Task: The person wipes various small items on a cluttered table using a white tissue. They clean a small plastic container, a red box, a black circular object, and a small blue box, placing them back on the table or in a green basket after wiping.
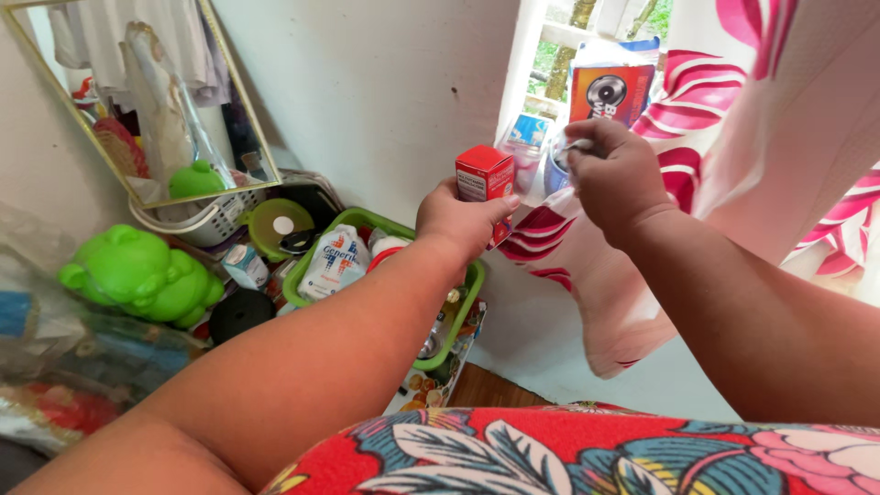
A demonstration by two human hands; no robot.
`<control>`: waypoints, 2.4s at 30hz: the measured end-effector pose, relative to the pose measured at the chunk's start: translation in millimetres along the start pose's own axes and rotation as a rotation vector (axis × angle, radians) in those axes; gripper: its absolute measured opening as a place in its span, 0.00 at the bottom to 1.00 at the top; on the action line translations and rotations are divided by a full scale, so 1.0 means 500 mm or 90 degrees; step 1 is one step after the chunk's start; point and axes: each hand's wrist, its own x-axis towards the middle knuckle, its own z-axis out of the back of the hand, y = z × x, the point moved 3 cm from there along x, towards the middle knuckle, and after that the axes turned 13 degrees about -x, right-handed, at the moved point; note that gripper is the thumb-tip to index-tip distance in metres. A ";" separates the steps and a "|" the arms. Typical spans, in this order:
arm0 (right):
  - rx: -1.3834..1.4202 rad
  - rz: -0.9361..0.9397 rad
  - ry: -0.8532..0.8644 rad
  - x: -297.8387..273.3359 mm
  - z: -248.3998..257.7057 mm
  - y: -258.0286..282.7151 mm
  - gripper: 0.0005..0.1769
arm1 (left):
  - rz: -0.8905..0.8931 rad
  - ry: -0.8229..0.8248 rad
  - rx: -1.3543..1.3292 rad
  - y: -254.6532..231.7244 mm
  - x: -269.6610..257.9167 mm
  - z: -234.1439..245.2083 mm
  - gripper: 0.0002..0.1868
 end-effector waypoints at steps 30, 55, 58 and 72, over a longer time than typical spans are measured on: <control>-0.026 -0.039 0.201 0.099 0.063 -0.034 0.11 | -0.311 -0.287 0.204 0.104 0.193 -0.158 0.38; 0.009 -0.055 0.225 0.126 0.051 -0.050 0.12 | -0.227 -0.279 0.188 0.115 0.219 -0.165 0.35; 0.046 -0.054 0.233 0.127 0.038 -0.050 0.13 | -0.250 -0.275 0.204 0.110 0.212 -0.151 0.29; 0.080 -0.069 0.262 0.068 -0.083 0.047 0.22 | -0.213 -0.244 0.077 0.095 0.131 -0.002 0.12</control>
